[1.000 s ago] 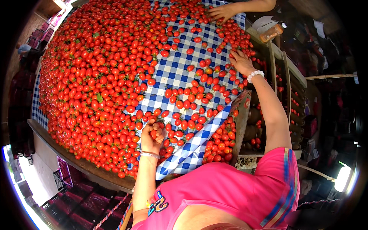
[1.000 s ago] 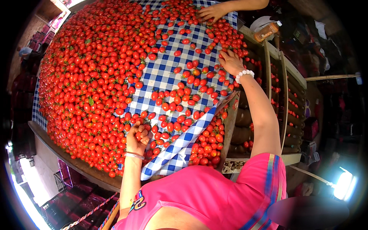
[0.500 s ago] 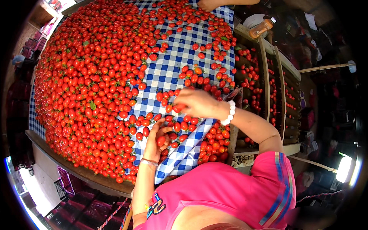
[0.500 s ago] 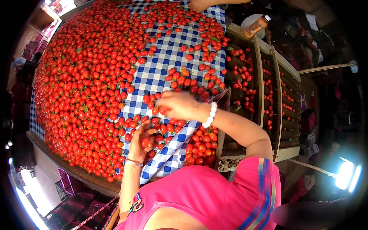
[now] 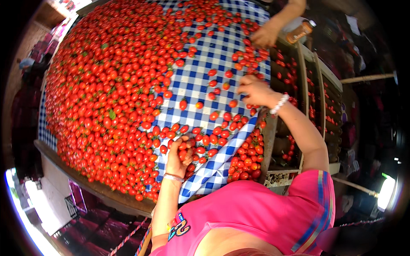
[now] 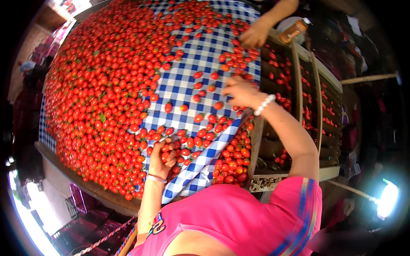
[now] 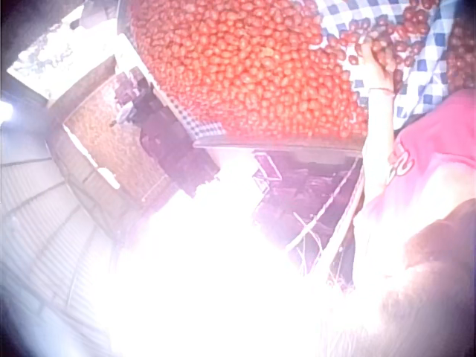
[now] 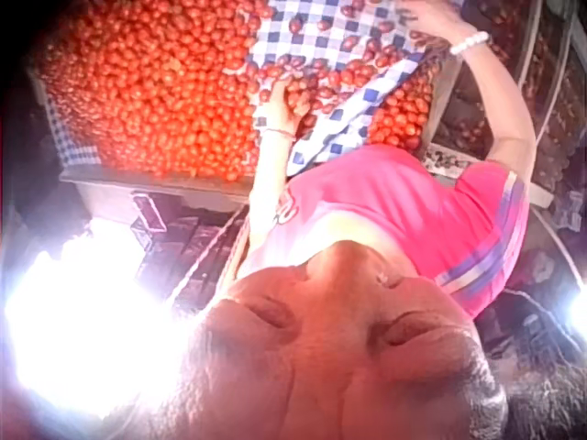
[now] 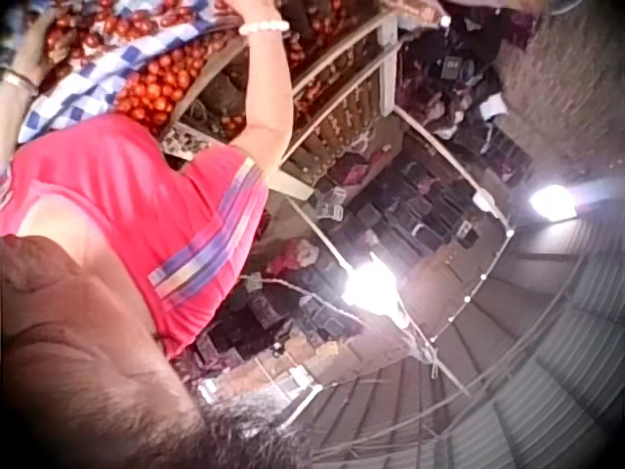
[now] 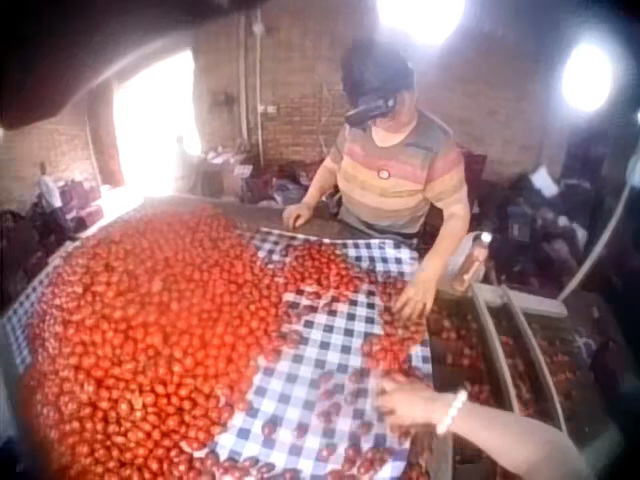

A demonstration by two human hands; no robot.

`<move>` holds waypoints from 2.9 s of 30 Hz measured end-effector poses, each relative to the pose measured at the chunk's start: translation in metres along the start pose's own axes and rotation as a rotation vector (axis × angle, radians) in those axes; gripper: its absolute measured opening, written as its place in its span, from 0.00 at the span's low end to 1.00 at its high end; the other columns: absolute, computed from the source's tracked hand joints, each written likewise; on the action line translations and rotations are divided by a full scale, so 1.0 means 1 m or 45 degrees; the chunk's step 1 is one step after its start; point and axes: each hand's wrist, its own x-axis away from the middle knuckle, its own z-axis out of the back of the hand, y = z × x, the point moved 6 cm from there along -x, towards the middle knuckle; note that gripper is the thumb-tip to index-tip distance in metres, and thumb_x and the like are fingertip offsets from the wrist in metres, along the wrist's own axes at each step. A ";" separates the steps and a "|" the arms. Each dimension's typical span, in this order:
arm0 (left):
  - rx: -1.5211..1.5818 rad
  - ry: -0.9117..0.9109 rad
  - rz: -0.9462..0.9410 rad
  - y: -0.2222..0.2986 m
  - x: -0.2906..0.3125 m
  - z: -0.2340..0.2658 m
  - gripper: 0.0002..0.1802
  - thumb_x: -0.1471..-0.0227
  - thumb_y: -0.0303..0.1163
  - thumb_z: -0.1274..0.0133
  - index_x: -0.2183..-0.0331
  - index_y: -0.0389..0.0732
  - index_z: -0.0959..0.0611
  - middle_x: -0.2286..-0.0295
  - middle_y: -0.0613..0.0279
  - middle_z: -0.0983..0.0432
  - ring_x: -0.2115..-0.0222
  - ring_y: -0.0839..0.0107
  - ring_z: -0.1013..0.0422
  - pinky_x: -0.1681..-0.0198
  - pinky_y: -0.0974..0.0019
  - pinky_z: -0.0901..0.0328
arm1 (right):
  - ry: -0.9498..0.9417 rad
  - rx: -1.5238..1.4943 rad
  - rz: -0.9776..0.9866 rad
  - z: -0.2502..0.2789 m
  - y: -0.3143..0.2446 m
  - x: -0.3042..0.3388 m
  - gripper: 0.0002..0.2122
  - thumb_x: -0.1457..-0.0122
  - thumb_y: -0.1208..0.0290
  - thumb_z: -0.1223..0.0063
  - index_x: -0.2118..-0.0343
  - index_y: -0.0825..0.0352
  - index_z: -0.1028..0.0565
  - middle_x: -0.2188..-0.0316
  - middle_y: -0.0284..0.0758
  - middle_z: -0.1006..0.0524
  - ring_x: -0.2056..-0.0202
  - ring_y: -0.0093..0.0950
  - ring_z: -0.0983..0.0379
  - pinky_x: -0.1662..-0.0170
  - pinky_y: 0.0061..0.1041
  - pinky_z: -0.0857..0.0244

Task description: The person sorts tomatoes on a table, picking them from a large pile and placing them into partitioned sections or onto a conveyor while another person assists.

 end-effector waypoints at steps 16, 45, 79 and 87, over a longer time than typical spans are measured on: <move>-0.166 -0.029 -0.053 0.000 0.003 -0.003 0.14 0.40 0.40 0.55 0.58 0.41 0.27 0.72 0.66 0.28 0.84 0.79 0.37 0.85 0.77 0.47 | 0.642 -0.311 -0.004 0.007 -0.122 -0.318 0.23 0.43 0.51 0.46 0.48 0.59 0.24 0.43 0.37 0.34 0.42 0.40 0.39 0.39 0.41 0.43; -0.122 0.175 -0.025 0.001 0.005 0.000 0.12 0.40 0.39 0.56 0.59 0.41 0.27 0.71 0.66 0.27 0.83 0.80 0.38 0.83 0.76 0.44 | -0.336 -0.048 0.086 -0.046 -0.213 -0.258 0.21 0.48 0.64 0.42 0.50 0.59 0.24 0.49 0.40 0.27 0.50 0.42 0.27 0.51 0.44 0.32; 0.572 -0.474 -0.322 0.032 0.023 -0.034 0.17 0.41 0.49 0.52 0.67 0.44 0.27 0.69 0.62 0.34 0.69 0.69 0.36 0.73 0.68 0.40 | 0.369 0.265 -0.175 -0.021 -0.104 -0.276 0.20 0.45 0.59 0.46 0.48 0.51 0.24 0.45 0.36 0.33 0.41 0.40 0.42 0.41 0.51 0.47; 0.669 -0.513 -0.225 0.024 0.017 -0.037 0.17 0.42 0.48 0.52 0.63 0.43 0.27 0.70 0.62 0.36 0.74 0.72 0.39 0.78 0.72 0.44 | 0.491 -0.143 0.202 -0.010 -0.141 -0.225 0.12 0.43 0.72 0.46 0.56 0.63 0.22 0.57 0.38 0.25 0.54 0.40 0.29 0.52 0.35 0.32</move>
